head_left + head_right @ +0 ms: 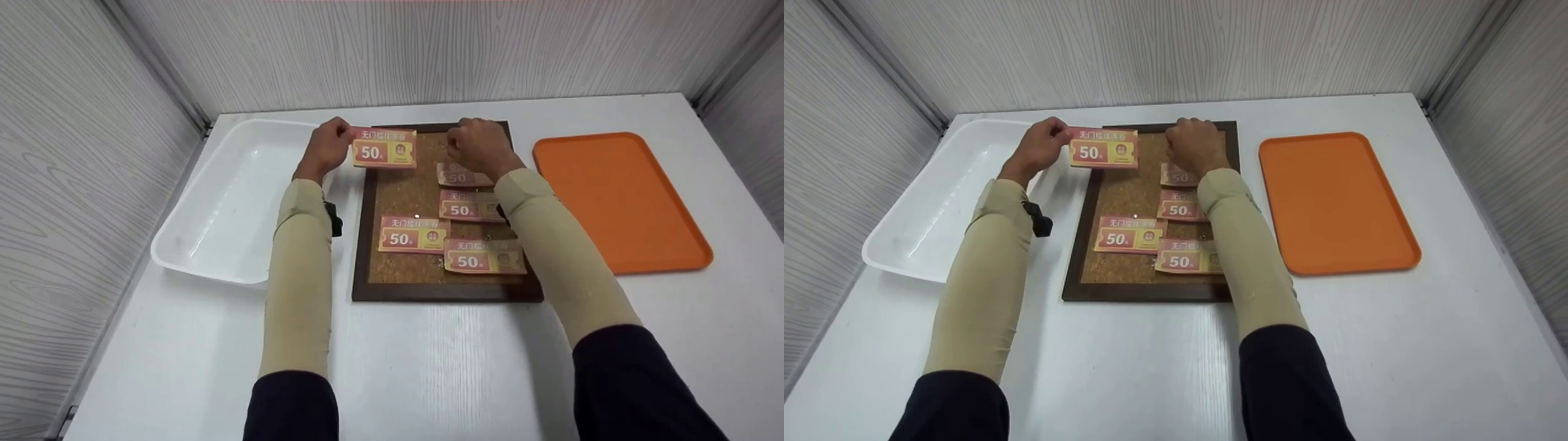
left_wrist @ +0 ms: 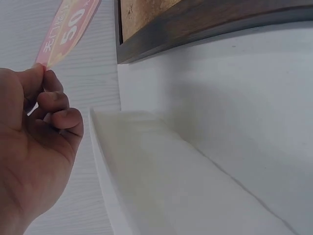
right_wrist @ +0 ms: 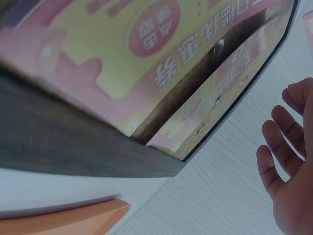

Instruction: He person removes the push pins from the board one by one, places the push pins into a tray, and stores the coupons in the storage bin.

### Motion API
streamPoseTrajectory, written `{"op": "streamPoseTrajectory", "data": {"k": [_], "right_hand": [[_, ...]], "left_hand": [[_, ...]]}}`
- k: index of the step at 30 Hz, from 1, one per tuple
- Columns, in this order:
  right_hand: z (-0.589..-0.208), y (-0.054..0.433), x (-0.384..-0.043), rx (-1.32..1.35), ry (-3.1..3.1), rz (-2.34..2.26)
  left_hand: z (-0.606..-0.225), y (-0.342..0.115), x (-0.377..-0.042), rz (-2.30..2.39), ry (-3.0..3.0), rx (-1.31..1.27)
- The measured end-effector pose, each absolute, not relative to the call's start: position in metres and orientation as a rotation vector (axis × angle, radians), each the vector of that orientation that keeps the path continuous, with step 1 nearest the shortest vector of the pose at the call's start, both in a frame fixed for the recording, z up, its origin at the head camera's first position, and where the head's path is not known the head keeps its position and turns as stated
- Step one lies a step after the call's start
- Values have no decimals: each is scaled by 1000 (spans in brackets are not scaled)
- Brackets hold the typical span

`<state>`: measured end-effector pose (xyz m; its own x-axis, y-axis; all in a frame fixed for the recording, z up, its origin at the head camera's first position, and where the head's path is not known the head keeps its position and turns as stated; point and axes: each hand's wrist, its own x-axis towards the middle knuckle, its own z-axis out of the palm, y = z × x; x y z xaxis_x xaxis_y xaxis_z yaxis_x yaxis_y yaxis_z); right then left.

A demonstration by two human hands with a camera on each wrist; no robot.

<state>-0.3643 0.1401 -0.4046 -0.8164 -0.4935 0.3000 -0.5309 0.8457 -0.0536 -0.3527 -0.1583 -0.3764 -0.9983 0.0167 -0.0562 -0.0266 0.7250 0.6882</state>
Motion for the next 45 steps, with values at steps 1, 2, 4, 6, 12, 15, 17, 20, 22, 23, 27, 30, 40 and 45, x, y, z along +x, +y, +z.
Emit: {"op": "streamPoseTrajectory", "data": {"k": [1, 2, 4, 6, 12, 15, 17, 20, 22, 23, 27, 30, 40, 45], "right_hand": [[-405, 142, -364, 768, -2751, 192], [-405, 143, -364, 757, -2755, 189], [-405, 148, -364, 739, -2761, 180], [-404, 153, -364, 721, -2785, 155], [-408, 162, -365, 685, -2827, 122], [-410, 165, -366, 679, -2822, 107], [-409, 167, -366, 669, -2823, 105], [-409, 171, -365, 639, -2842, 110], [-409, 173, -365, 620, -2864, 119], [-409, 174, -365, 612, -2874, 118], [-408, 178, -367, 600, -2892, 86], [-408, 181, -369, 596, -2875, 59], [-414, 193, -366, 555, -2890, 29], [-414, 199, -367, 527, -2898, 24]], "left_hand": [[-375, -160, -353, 1141, 2863, -15], [-374, -161, -354, 1141, 2861, -25], [-372, -164, -355, 1140, 2870, -23], [-372, -165, -355, 1145, 2883, -12], [-377, -177, -354, 1180, 2898, -12], [-377, -183, -354, 1189, 2889, -52], [-376, -186, -354, 1205, 2885, -71], [-374, -191, -354, 1230, 2884, -77], [-373, -194, -354, 1243, 2886, -71], [-373, -195, -354, 1242, 2887, -73], [-370, -200, -355, 1228, 2897, -108], [-367, -202, -357, 1224, 2901, -141], [-367, -210, -354, 1226, 2917, -125], [-364, -220, -352, 1237, 2914, -166]]}}
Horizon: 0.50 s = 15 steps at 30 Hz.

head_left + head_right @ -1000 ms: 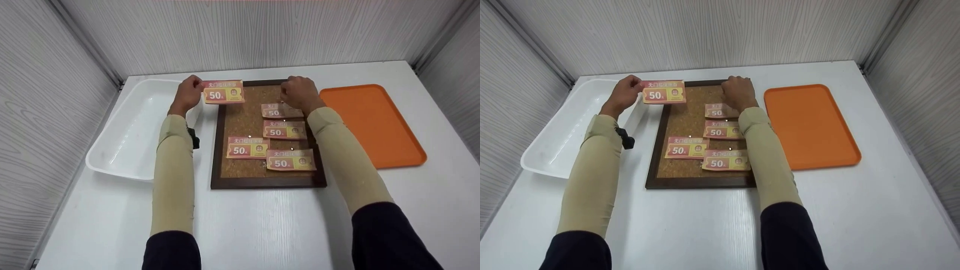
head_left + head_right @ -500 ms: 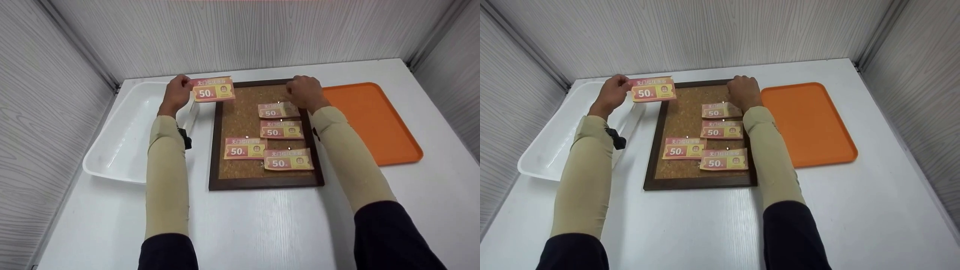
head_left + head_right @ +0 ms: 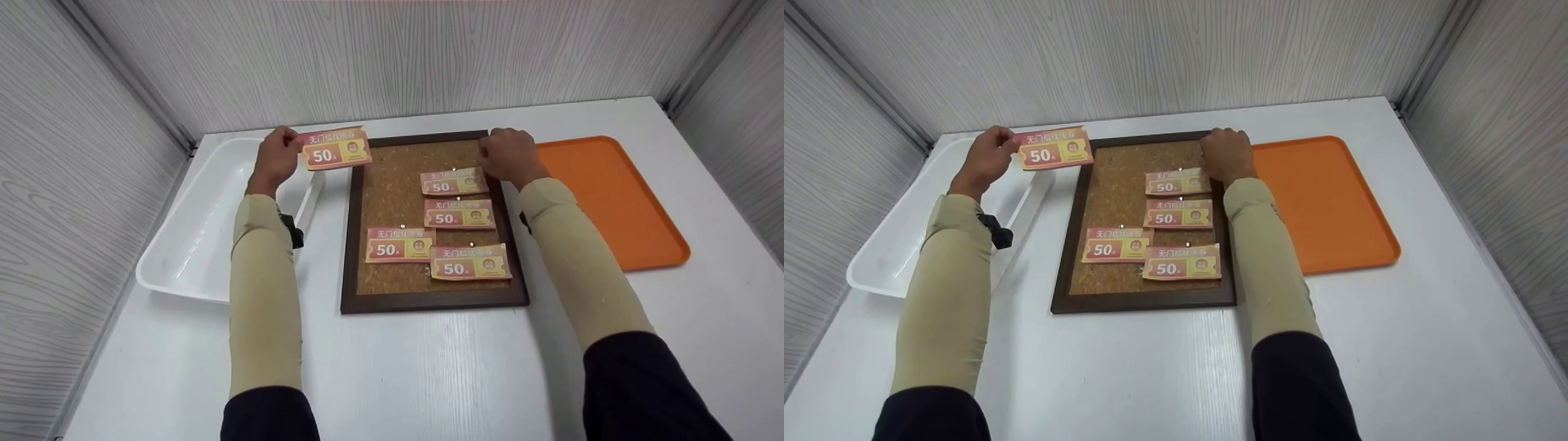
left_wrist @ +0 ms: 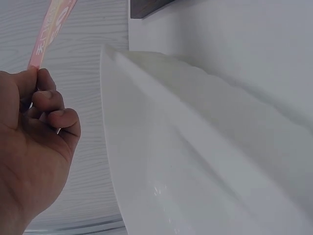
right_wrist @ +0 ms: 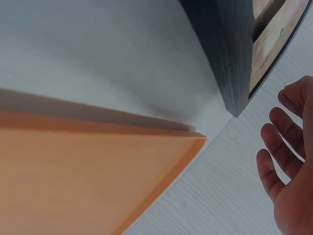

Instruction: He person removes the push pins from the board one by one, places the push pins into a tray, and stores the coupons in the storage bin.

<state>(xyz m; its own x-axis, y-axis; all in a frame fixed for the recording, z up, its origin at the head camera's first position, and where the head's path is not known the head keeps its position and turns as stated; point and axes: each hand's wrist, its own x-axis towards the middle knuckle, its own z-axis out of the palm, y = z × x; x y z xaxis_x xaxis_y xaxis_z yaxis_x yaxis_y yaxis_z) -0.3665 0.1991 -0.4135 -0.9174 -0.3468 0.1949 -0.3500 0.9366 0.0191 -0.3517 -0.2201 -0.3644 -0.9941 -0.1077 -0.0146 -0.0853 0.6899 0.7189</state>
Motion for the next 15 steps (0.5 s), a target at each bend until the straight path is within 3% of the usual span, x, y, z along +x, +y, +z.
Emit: {"op": "streamPoseTrajectory", "data": {"k": [15], "right_hand": [[-418, 208, -369, 501, -2889, 12]], "left_hand": [[-365, -245, -347, -1187, -2837, 179]]}}
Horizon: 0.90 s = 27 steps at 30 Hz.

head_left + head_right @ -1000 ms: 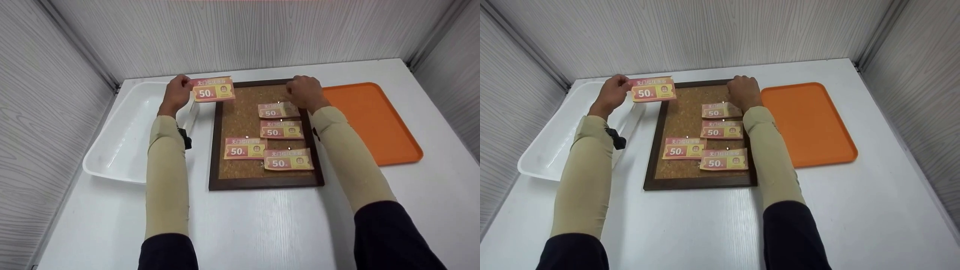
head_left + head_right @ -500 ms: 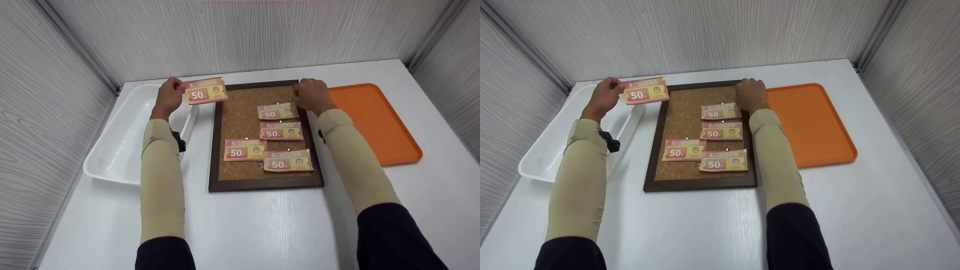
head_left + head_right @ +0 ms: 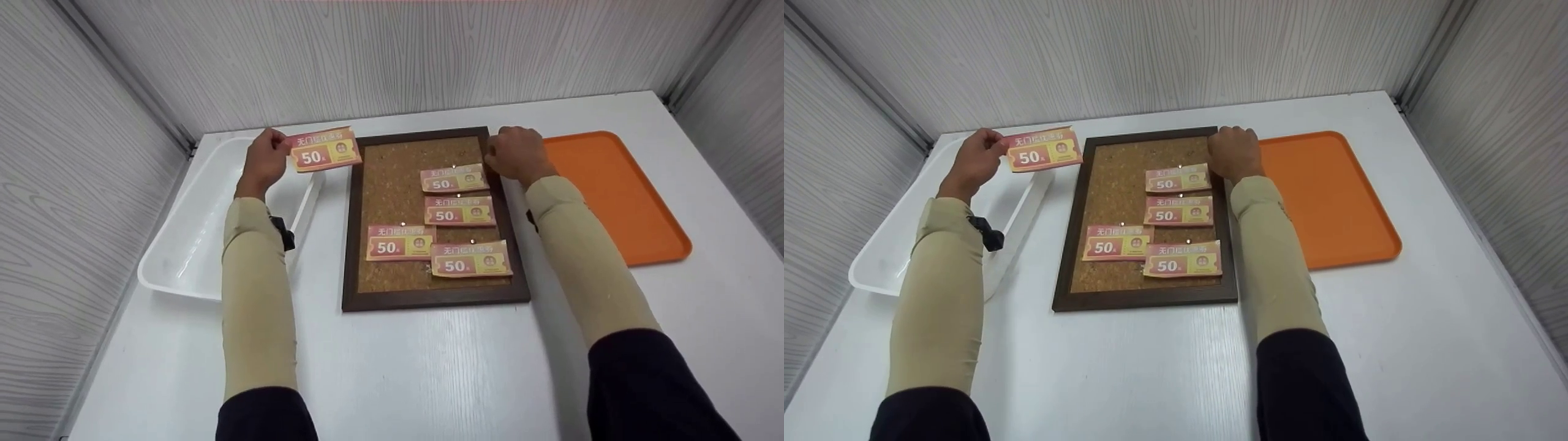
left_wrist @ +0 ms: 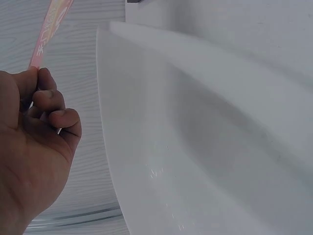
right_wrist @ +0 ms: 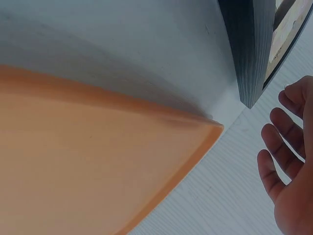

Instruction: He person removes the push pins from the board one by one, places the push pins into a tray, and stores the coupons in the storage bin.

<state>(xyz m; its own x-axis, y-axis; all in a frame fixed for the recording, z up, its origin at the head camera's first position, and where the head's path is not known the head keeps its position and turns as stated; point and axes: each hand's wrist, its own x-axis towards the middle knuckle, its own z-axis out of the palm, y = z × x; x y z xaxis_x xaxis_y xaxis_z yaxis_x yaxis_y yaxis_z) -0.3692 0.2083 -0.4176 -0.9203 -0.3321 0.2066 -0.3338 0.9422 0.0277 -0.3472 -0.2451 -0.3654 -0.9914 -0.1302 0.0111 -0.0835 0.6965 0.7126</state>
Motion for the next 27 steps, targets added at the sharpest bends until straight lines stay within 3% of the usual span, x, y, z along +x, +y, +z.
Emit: {"op": "streamPoseTrajectory", "data": {"k": [27], "right_hand": [[-419, 231, -368, 443, -2967, 50]], "left_hand": [[-361, -272, -338, -1168, -2845, 308]]}}
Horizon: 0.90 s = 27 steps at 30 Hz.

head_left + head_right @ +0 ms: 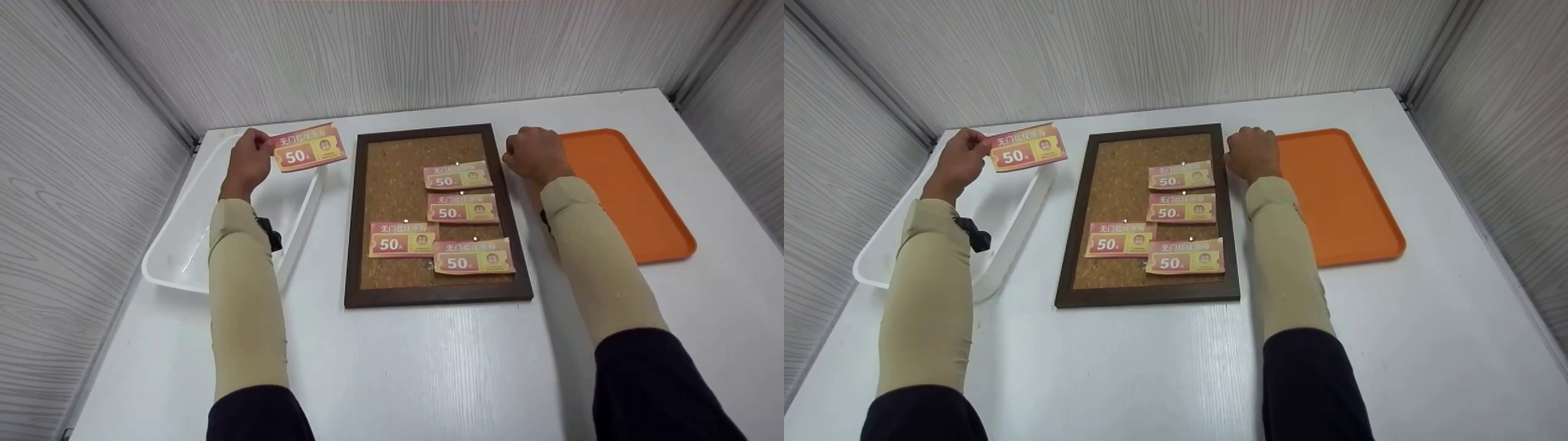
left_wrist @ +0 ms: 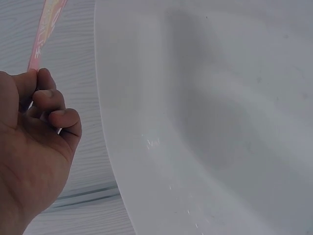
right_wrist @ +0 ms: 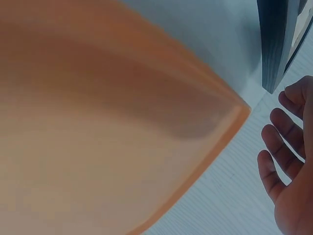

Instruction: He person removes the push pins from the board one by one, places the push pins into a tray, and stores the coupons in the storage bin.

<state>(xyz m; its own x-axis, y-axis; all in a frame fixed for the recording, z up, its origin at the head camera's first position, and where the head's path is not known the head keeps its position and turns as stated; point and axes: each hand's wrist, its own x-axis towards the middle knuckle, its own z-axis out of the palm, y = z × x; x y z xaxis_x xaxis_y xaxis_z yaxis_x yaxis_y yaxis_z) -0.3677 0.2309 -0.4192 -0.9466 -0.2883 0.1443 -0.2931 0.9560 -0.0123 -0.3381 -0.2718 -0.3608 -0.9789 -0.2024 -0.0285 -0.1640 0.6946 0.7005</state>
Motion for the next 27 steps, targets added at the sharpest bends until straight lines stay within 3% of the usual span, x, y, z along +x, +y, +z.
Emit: {"op": "streamPoseTrajectory", "data": {"k": [27], "right_hand": [[-426, 252, -360, 306, -2974, 41]], "left_hand": [[-359, -297, -328, -1155, -2817, 373]]}}
